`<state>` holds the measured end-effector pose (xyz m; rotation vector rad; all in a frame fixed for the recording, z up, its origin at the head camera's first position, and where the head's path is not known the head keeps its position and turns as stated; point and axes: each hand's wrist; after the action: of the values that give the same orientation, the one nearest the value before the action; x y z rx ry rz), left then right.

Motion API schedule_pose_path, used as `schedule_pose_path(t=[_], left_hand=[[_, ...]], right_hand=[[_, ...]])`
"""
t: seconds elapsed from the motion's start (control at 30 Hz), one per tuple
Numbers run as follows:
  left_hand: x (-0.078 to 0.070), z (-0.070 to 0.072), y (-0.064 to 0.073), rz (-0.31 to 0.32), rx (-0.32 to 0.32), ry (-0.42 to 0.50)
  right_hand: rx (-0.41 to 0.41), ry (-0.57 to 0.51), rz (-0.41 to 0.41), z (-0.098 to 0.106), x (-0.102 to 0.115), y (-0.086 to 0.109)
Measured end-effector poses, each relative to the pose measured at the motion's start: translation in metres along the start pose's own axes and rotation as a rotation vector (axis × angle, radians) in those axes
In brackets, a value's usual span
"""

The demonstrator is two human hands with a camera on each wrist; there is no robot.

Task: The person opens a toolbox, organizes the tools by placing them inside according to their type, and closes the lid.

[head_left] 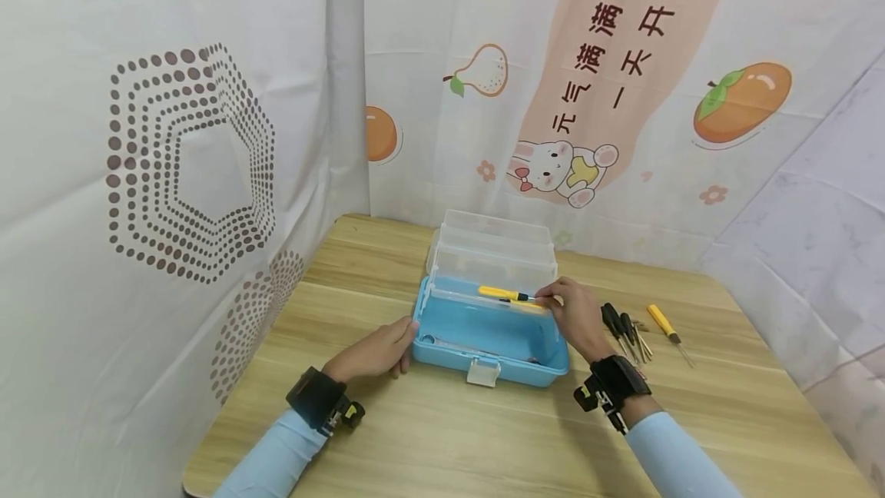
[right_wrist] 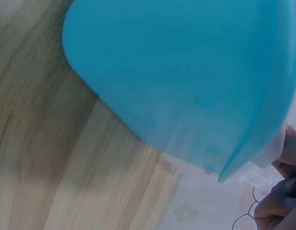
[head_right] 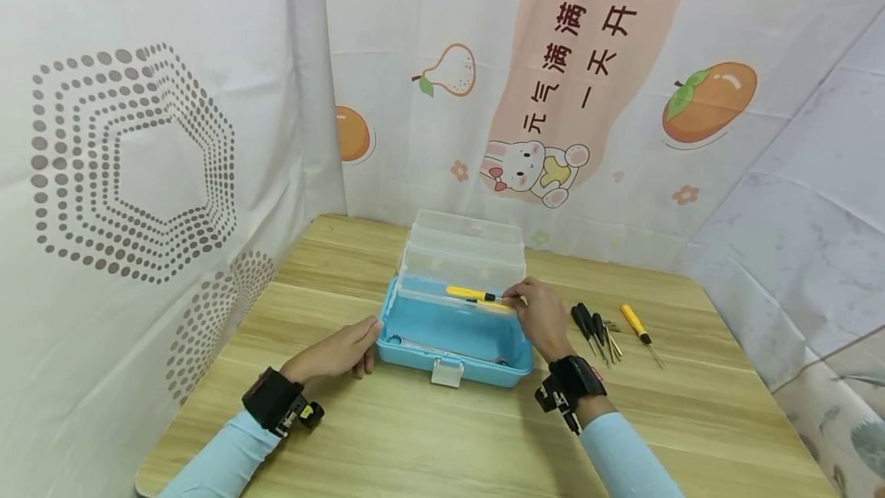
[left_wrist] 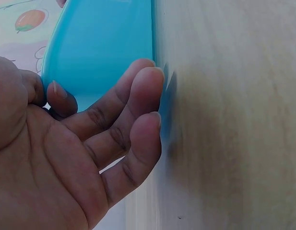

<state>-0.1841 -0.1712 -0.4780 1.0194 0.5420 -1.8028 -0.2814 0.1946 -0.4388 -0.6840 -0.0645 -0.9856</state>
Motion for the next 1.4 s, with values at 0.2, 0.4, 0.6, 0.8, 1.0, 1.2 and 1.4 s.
schedule_pose_path(t=[0.2,0.4,0.6,0.8,1.0,1.2,1.4], left_hand=[[0.002,-0.001,-0.001,-0.001,0.002,-0.006],[-0.001,0.0,0.0,0.0,0.004,0.005],[0.0,-0.001,0.003,-0.002,0.007,0.013],[0.003,0.001,0.001,0.002,0.003,0.011],[0.003,0.003,-0.001,0.003,0.006,0.024],[0.003,0.004,-0.001,0.006,0.02,0.024],[0.009,0.003,-0.002,0.004,0.023,0.035]], right_hand=[[0.026,0.0,-0.008,-0.001,0.003,-0.002],[-0.065,-0.106,0.005,-0.009,-0.025,0.008],[-0.042,-0.134,-0.269,0.033,-0.05,0.023],[0.134,0.043,-0.499,0.078,-0.117,0.061],[0.307,0.126,-0.74,0.104,-0.177,0.101],[0.327,0.116,-0.808,0.111,-0.194,0.119],[0.326,0.147,-0.726,0.111,-0.193,0.12]])
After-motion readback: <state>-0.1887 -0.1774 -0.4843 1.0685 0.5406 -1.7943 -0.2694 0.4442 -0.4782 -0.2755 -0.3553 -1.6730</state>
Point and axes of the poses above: each hand's wrist, its own y-axis away from the middle knuckle, its own z-axis out of the back of the hand, x = y × z, and after that the axes turned 2 degrees about -y, right-handed
